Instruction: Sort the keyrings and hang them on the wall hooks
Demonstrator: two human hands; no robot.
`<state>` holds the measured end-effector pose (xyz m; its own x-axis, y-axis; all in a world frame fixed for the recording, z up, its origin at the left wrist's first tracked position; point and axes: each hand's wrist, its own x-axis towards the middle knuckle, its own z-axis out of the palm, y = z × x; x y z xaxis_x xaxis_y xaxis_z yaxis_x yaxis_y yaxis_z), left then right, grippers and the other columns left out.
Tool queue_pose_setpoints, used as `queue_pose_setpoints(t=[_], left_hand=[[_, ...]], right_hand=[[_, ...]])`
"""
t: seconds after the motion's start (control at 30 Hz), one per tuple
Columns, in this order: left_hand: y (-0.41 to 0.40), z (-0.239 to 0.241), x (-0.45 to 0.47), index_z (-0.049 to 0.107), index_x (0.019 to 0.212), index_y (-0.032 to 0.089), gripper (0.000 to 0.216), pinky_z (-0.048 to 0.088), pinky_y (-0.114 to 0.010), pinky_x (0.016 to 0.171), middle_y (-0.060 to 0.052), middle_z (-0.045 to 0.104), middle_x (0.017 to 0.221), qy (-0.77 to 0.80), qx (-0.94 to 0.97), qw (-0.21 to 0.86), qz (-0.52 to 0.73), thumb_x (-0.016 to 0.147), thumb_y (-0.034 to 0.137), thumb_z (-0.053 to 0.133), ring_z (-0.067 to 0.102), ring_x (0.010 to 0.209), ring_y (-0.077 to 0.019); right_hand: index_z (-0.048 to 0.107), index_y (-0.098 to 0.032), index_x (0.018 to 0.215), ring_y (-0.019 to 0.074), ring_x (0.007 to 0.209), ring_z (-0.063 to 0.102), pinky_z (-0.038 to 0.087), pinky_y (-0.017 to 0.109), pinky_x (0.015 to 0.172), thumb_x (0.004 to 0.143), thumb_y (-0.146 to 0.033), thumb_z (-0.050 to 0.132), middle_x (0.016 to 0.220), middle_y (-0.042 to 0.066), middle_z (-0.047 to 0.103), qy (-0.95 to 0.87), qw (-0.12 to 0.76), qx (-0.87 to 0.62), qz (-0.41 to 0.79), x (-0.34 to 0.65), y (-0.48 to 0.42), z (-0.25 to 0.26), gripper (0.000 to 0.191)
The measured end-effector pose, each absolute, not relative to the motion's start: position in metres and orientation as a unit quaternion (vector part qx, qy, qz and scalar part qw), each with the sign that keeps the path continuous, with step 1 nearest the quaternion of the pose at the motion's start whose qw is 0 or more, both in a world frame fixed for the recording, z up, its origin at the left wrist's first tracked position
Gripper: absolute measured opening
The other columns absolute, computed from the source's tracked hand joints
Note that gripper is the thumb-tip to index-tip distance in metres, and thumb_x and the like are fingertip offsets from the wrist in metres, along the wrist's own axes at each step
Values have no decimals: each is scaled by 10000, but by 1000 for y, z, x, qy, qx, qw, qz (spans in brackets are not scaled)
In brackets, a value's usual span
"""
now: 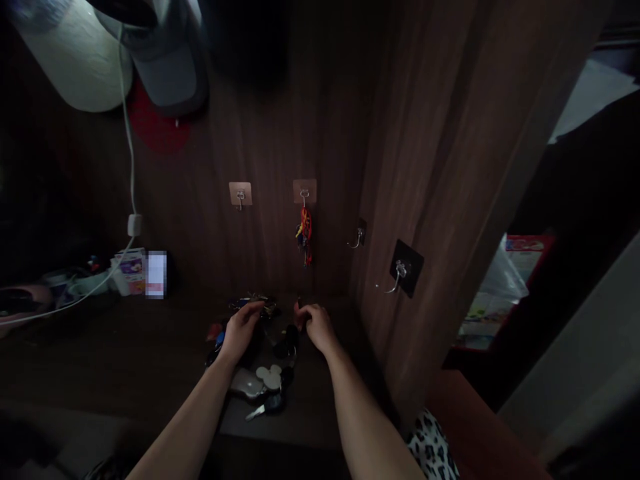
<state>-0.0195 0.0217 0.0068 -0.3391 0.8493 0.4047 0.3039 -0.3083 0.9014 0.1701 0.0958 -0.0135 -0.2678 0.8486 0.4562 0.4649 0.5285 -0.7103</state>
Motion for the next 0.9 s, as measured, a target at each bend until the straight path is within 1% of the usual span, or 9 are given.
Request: queue_pose_setpoints(t=[0.07, 0.17, 0.23, 0.3, 0.4, 0.53, 0.67, 0.8, 0.9], left_hand=[[21, 7, -19, 675, 904, 218, 249, 431, -300, 843, -20, 692, 899, 546, 537, 220, 604, 727, 172, 506, 608, 890, -179], [21, 8, -18, 678, 902, 223, 255, 428, -303, 845, -21, 692, 914, 550, 556, 215, 585, 721, 158, 511, 606, 904, -186], [21, 8, -18, 676, 909, 226, 263, 422, -306, 855, -20, 689, 935, 551, 573, 207, 570, 720, 149, 511, 602, 920, -189], [21, 7, -18, 672, 929, 228, 274, 414, -308, 873, -20, 683, 968, 549, 586, 203, 560, 727, 147, 506, 596, 941, -188], [22, 4, -19, 664, 965, 233, 282, 407, -310, 889, -21, 673, 1009, 543, 596, 207, 554, 742, 165, 505, 590, 962, -187], [23, 1, -19, 661, 983, 238, 293, 404, -310, 899, -21, 668, 1026, 540, 603, 210, 548, 746, 165, 505, 585, 975, -187], [22, 3, -17, 654, 1000, 232, 304, 395, -302, 912, -25, 659, 1050, 534, 606, 218, 548, 741, 157, 514, 575, 997, -185], [19, 8, -14, 626, 1053, 223, 311, 390, -299, 919, -32, 644, 1083, 526, 613, 236, 540, 756, 220, 532, 562, 1022, -184], [16, 12, -11, 598, 1082, 212, 326, 399, -303, 908, -32, 641, 1076, 511, 635, 242, 526, 765, 250, 530, 565, 1003, -177]], right_hand=[[681, -227, 721, 180, 880, 558, 382, 320, 832, 549, 32, 396, 854, 25, 638, -784, 396, -427, 213, 174, 95, -13, 422], [688, -245, 719, 201, 926, 541, 367, 345, 848, 622, -39, 489, 926, 31, 635, -798, 363, -439, 198, 177, 92, -11, 303], [678, -246, 692, 207, 931, 539, 361, 351, 849, 664, -117, 535, 916, 29, 639, -795, 360, -447, 196, 177, 91, -8, 195], [661, -238, 678, 202, 895, 557, 367, 344, 833, 702, -179, 529, 866, 23, 650, -784, 379, -443, 215, 177, 90, -5, 147], [638, -223, 695, 196, 788, 588, 399, 324, 764, 737, -274, 510, 762, 17, 660, -731, 445, -436, 278, 174, 90, 1, 144], [596, -205, 681, 190, 675, 609, 427, 282, 604, 703, -395, 538, 711, 24, 668, -619, 539, -405, 403, 166, 87, 9, 200], [570, -188, 665, 164, 560, 602, 386, 238, 491, 679, -453, 573, 632, 23, 661, -548, 547, -383, 504, 158, 80, 16, 265], [564, -181, 667, 154, 595, 617, 410, 234, 520, 681, -478, 599, 674, 31, 681, -513, 543, -300, 593, 150, 70, 20, 300], [579, -176, 690, 153, 640, 632, 441, 240, 559, 710, -446, 601, 716, 42, 693, -493, 522, -229, 657, 145, 65, 22, 272]])
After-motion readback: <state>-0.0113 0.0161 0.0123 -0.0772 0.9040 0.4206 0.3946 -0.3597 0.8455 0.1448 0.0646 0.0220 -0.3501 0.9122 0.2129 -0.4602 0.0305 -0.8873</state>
